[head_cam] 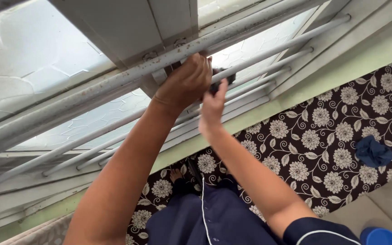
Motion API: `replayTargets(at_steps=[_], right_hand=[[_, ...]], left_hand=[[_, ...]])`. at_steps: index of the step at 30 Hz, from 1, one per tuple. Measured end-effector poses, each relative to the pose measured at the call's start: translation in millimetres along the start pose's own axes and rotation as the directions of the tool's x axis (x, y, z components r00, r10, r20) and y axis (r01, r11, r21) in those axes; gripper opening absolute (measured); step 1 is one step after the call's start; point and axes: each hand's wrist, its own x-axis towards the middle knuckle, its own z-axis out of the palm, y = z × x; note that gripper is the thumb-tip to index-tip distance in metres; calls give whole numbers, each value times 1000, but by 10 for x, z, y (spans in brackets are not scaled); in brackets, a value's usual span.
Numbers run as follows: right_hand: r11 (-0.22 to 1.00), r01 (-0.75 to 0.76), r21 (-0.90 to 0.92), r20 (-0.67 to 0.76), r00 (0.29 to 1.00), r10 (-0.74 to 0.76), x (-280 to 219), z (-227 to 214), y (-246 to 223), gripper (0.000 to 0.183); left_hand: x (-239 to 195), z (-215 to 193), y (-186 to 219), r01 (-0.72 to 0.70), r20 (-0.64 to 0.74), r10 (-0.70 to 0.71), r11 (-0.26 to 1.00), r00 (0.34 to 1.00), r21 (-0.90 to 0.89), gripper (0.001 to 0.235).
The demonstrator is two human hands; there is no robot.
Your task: Cleaning and wiping the metal bars and frames of a window using a cloth.
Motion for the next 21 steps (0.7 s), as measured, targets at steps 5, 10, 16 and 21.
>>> replayTargets(at_steps=[5, 10, 16, 21], right_hand=[[998, 54, 20, -215, 976, -48, 1021, -712, -292, 61], [1000, 15, 18, -233, 972, -10, 905, -773, -668, 51], [996, 84, 22, -261, 963, -75, 109, -835, -745, 44], [954, 290, 72, -307, 917, -255, -78, -1433, -117, 33]], left_hand=[[-22, 24, 16, -2, -34, 1, 1000, 999, -14, 21], [-25, -51, 43, -101, 110, 106, 994, 988, -49, 22], [85, -56, 313, 51, 80, -40, 988, 996, -142, 44], [377, -4, 612, 74, -51, -76, 996, 996, -40, 35]])
